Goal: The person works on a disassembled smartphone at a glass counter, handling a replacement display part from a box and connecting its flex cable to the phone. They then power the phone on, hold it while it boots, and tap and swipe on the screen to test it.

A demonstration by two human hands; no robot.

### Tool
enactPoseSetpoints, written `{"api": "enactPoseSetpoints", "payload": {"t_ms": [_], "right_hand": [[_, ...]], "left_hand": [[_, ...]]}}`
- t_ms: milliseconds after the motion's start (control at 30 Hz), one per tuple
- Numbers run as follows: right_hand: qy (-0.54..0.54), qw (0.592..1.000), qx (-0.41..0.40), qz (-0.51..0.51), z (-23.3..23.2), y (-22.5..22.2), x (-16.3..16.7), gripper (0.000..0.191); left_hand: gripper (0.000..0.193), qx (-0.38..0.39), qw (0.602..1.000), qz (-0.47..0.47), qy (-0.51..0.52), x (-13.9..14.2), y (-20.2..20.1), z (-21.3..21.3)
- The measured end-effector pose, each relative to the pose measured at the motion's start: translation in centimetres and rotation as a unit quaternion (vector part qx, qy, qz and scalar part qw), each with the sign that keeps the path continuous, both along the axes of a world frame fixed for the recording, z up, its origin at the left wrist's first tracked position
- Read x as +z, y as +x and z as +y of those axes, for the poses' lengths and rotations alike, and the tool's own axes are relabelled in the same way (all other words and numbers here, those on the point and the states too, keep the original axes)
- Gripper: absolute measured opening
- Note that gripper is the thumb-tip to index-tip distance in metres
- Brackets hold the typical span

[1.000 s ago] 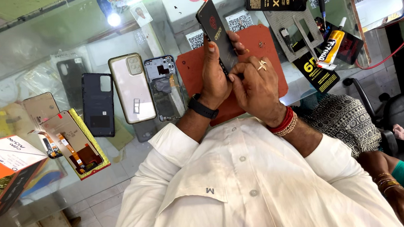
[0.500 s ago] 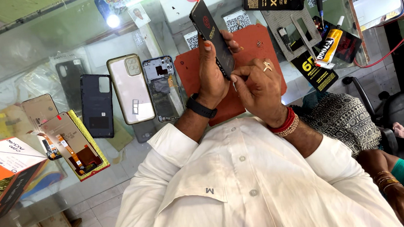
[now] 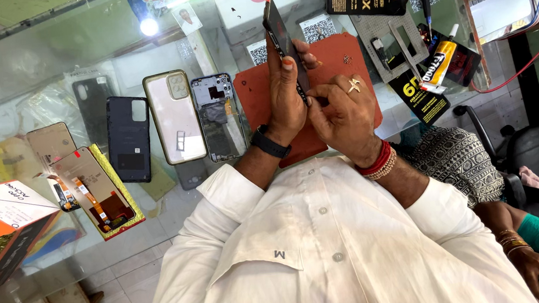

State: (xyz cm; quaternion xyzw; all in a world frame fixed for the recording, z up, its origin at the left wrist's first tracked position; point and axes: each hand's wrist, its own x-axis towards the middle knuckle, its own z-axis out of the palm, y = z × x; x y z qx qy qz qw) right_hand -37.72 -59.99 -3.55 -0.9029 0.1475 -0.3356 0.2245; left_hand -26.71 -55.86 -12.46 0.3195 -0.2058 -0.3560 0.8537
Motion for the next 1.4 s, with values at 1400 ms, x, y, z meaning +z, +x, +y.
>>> {"api": "enactPoseSetpoints", "payload": {"t_ms": [1400], "right_hand": [[0.240, 0.969, 0.008, -0.066, -0.2, -0.9, -1.7, 0.007]], "left_hand": [[0.063, -0.009, 0.997, 0.055, -0.047, 0.9, -0.2, 0.4]]}}
